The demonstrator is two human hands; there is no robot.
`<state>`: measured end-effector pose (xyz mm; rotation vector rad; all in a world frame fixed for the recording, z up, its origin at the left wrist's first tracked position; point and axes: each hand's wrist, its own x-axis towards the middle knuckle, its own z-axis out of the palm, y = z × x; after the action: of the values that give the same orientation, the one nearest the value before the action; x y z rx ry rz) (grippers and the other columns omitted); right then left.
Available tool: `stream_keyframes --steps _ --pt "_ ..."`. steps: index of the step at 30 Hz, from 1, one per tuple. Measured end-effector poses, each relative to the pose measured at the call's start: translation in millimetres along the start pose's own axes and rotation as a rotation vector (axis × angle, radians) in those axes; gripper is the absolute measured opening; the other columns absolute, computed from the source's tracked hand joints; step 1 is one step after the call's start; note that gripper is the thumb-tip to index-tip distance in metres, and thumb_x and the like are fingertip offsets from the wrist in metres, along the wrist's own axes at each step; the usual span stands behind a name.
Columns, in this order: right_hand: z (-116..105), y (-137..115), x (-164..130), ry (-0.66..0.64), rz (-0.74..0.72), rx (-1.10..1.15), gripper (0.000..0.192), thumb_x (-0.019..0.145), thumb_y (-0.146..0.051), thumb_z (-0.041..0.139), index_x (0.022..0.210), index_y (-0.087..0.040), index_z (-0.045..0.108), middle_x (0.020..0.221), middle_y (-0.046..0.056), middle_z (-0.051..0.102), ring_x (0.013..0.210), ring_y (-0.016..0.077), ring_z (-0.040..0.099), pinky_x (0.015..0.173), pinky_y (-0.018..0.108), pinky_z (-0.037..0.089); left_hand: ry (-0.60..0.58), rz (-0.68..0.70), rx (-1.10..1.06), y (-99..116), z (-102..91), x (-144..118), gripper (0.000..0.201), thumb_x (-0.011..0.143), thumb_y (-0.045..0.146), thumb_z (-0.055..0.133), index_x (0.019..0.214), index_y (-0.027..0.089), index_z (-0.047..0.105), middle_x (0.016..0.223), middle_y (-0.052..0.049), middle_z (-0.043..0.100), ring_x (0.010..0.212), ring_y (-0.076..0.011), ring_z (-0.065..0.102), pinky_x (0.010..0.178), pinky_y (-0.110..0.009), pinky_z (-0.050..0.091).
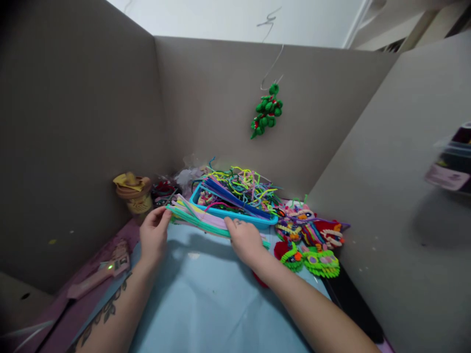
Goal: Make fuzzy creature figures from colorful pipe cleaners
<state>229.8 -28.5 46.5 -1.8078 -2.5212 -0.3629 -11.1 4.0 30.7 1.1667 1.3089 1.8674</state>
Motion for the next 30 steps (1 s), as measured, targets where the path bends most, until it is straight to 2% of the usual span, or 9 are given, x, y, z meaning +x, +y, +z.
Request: stream_keyframes --steps 3,7,12,15,19,24,30 --pt "-0.9 0.3 1.9 0.004 -0.006 -0.016 0.045 0.082 -0.014 0.043 0.127 -0.016 0.046 0.108 0.015 0.062 0.091 0.023 0.059 0.074 0.031 0.042 0.026 0.012 -0.021 0.6 -2.3 1.2 0.03 0.071 0.039 0.067 0.089 0.015 0.067 0.081 -0.003 0.065 0.074 -0.0137 0.058 0.068 -0.023 0.045" --pt "-0.5 -1.1 3.8 -0.006 0.003 -0.048 0.044 0.085 -0.014 0.04 0.129 -0.016 0.044 0.106 0.015 0.062 0.091 0.0233 0.059 0.073 0.031 0.041 -0.011 -0.012 -0.035 2.8 -2.1 1.2 0.032 0.069 0.039 0.068 0.09 0.015 0.067 0.082 -0.004 0.065 0.074 -0.014 0.057 0.068 -0.023 0.045" --pt "3.1 -3.6 4.1 -0.003 -0.004 -0.089 0.043 0.089 -0.014 0.037 0.132 -0.018 0.041 0.106 0.015 0.062 0.091 0.0239 0.057 0.074 0.032 0.039 -0.151 -0.045 0.049 3.3 -1.5 0.6 0.028 0.07 0.041 0.066 0.074 0.014 0.063 0.066 0.001 0.057 0.062 -0.0109 0.05 0.057 -0.02 0.038" --pt "5.1 -4.6 3.3 0.002 -0.002 -0.112 0.043 0.09 -0.015 0.037 0.132 -0.018 0.04 0.106 0.015 0.061 0.091 0.0232 0.057 0.073 0.031 0.037 -0.197 -0.047 0.087 0.3 -1.3 1.6 0.025 0.072 0.038 0.062 0.066 0.014 0.059 0.062 0.003 0.052 0.06 -0.0103 0.046 0.056 -0.02 0.035" --pt "6.4 -6.7 2.2 0.023 -0.015 -0.135 0.041 0.091 -0.016 0.036 0.132 -0.019 0.04 0.106 0.015 0.061 0.091 0.0228 0.056 0.072 0.031 0.036 -0.198 -0.064 0.045 -5.8 1.4 4.3 0.017 0.069 0.03 0.061 0.076 0.015 0.061 0.068 0.001 0.055 0.065 -0.0119 0.049 0.061 -0.021 0.038" --pt "5.6 -9.4 2.3 0.033 -0.033 -0.134 0.04 0.092 -0.017 0.036 0.132 -0.017 0.039 0.105 0.015 0.061 0.091 0.0229 0.056 0.071 0.032 0.036 -0.09 -0.138 -0.031 -8.7 3.9 6.1 0.042 0.065 0.029 0.064 0.102 0.015 0.052 0.065 0.004 0.054 0.059 -0.0101 0.05 0.059 -0.02 0.039" --pt "5.8 -9.4 2.0 0.023 -0.045 -0.125 0.042 0.091 -0.015 0.035 0.133 -0.017 0.039 0.107 0.016 0.06 0.092 0.0238 0.056 0.072 0.034 0.036 -0.073 -0.132 -0.019 -6.8 1.3 7.1 0.036 0.065 0.025 0.063 0.098 0.015 0.053 0.064 0.004 0.053 0.057 -0.0088 0.051 0.056 -0.019 0.039"
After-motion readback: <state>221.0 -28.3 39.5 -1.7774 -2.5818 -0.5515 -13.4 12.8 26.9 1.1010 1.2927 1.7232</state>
